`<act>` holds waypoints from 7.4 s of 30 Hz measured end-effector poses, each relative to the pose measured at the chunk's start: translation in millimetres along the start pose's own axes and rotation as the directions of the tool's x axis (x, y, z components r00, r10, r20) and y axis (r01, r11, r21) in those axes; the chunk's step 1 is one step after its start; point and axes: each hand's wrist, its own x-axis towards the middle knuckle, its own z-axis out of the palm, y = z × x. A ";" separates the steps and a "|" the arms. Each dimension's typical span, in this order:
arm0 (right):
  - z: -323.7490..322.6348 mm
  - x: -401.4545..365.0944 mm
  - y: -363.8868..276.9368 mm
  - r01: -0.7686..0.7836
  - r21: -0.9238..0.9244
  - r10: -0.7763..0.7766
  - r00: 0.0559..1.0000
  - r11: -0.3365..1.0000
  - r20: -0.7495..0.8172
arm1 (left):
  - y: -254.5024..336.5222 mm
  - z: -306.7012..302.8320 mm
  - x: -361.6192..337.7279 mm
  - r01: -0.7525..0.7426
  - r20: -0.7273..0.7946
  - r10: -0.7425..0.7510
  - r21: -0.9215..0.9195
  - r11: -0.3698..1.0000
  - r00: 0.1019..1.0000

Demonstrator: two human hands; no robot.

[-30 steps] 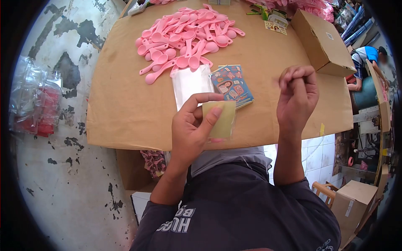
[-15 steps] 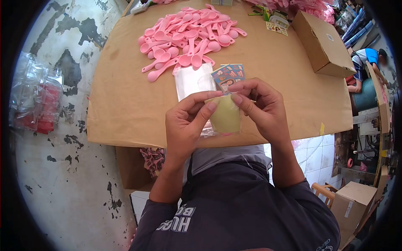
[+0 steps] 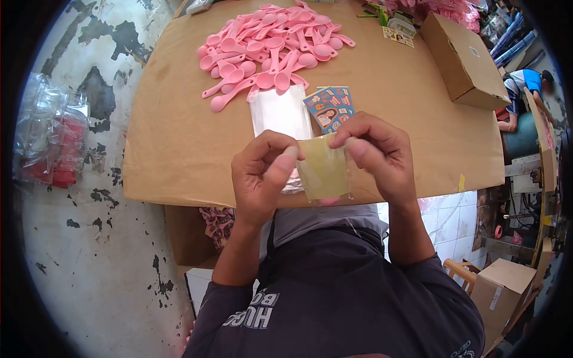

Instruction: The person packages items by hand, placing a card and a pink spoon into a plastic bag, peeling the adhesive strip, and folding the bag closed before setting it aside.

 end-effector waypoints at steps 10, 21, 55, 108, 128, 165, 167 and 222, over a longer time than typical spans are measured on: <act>12.1 -0.8 6.4 0.115 0.023 -0.113 0.990 0.993 -0.084 | 6.3 -4.1 -9.4 0.278 0.114 -0.292 0.130 0.952 0.950; 26.9 -2.3 22.1 0.253 -0.766 -0.197 0.966 0.590 0.167 | 37.1 -118.7 -9.5 0.122 -0.168 0.087 0.914 0.387 0.982; 42.6 6.2 29.4 0.273 -0.745 -0.348 0.936 0.609 0.058 | 6.5 -46.9 -14.8 0.258 -0.243 -0.131 0.624 0.738 0.961; 37.3 -16.5 20.4 -0.257 0.213 0.306 0.921 0.943 -0.240 | -10.4 -2.7 -0.8 0.165 -0.385 -0.223 -0.178 0.970 0.896; 9.7 -8.6 3.3 -0.373 0.123 0.380 0.924 0.920 -0.041 | -8.3 14.3 -2.6 0.188 -0.291 -0.216 -0.121 0.975 0.932; 27.0 -11.6 5.1 -0.245 0.203 0.275 0.951 0.948 -0.140 | 4.2 25.8 7.5 0.077 -0.155 -0.157 -0.428 0.900 0.975; 28.8 -12.8 6.4 -0.278 0.178 0.295 0.952 0.944 -0.077 | 3.1 26.6 12.0 0.030 -0.174 -0.130 -0.484 0.875 0.976; -26.0 157.1 61.9 0.468 -0.800 -0.148 0.882 0.375 0.447 | -6.9 -36.4 -0.5 -0.100 -0.385 -0.240 -0.682 0.725 0.891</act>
